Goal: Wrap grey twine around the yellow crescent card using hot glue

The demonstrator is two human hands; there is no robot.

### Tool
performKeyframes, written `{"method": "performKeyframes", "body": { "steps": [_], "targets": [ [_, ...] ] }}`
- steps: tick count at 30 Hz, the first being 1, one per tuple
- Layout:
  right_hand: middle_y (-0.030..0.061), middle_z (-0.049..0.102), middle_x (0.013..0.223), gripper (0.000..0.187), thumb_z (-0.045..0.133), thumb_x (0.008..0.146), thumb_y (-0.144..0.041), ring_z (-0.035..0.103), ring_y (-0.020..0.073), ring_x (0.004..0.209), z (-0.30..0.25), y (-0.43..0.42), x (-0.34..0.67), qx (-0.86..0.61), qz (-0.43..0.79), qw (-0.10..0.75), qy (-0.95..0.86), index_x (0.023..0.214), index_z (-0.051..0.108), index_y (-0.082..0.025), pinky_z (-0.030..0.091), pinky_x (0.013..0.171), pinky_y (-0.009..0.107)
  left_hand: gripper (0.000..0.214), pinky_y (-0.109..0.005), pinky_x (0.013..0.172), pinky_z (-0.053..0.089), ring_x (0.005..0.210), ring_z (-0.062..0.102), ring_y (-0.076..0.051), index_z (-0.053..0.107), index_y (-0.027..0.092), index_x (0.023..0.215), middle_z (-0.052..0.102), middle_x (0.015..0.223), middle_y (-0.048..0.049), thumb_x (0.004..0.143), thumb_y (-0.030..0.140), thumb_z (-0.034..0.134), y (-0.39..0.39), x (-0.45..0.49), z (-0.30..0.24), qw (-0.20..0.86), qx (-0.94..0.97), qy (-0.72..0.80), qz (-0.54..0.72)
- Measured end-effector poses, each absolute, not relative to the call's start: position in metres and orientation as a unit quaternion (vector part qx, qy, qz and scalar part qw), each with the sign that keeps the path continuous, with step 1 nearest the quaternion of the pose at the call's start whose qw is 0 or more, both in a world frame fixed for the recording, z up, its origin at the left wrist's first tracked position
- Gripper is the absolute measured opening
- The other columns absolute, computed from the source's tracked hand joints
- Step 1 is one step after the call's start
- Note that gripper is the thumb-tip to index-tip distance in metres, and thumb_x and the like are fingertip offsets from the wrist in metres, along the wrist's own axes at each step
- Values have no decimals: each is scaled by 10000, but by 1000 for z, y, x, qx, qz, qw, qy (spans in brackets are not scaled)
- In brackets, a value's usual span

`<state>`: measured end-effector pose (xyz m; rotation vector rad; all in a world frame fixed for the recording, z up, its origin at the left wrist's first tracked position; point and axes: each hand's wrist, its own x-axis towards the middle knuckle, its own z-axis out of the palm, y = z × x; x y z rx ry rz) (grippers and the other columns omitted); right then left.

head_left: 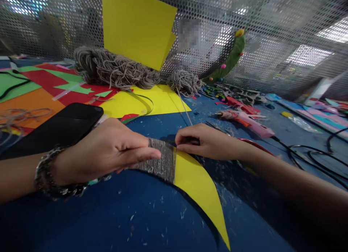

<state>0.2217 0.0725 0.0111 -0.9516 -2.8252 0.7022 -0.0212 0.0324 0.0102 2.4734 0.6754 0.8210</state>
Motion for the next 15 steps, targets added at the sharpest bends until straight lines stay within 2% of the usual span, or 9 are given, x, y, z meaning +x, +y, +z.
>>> {"method": "performKeyframes", "body": {
  "steps": [2,4,5,6,8,11,13,14,15],
  "targets": [
    [-33,499,621,200,474,862,-304,387,53,531,10,73,222,-311,230,39,-921,748,540,-154,296,510,183,270,-89,420,316,407,445,-3,541,164,654,512,509,90,909,223,474,31,-21,8,202,895,253,306],
    [-33,499,627,195,479,861,-304,388,54,535,10,72,222,-312,231,37,-921,752,539,-153,296,513,183,73,-90,490,369,521,510,-21,570,185,848,584,672,76,884,192,507,29,-20,7,196,895,266,299],
    [-33,498,627,190,480,859,-298,391,54,537,11,72,222,-312,232,37,-921,750,537,-153,297,515,183,54,-99,532,390,573,531,-32,571,190,870,598,720,67,880,193,518,28,-19,6,200,896,266,293],
    [-33,497,626,185,480,859,-290,394,54,538,11,72,222,-312,232,38,-920,747,535,-153,299,517,183,73,-112,556,396,601,539,-42,577,189,839,602,727,62,883,215,525,29,-18,7,204,899,262,284],
    [-34,493,615,188,476,860,-284,393,54,531,11,72,222,-312,230,41,-921,737,531,-153,300,519,185,273,-150,523,366,551,505,-55,557,172,667,560,614,61,908,289,500,33,-16,11,190,914,248,260],
    [-34,489,610,202,468,867,-292,388,53,529,11,72,222,-307,227,45,-923,735,531,-153,299,516,184,530,-217,456,286,419,376,-69,434,156,478,401,430,58,959,366,366,40,-16,16,105,941,223,232],
    [-34,486,612,205,464,870,-292,387,53,531,10,72,222,-309,225,44,-923,734,530,-153,297,514,182,553,-232,477,307,417,382,-82,454,163,484,419,430,48,977,356,291,32,-27,2,53,954,211,204],
    [-33,488,617,203,463,870,-289,389,52,534,10,72,222,-310,225,42,-923,735,530,-153,297,515,181,495,-239,523,345,499,472,-104,534,174,568,526,516,31,971,347,304,21,-38,-13,20,954,238,181],
    [-32,489,621,201,462,871,-288,390,53,537,9,72,222,-311,224,41,-923,737,530,-154,297,517,181,391,-229,584,385,623,549,-119,614,193,734,621,663,20,967,302,319,6,-53,-34,-18,952,244,184]
  ]
}}
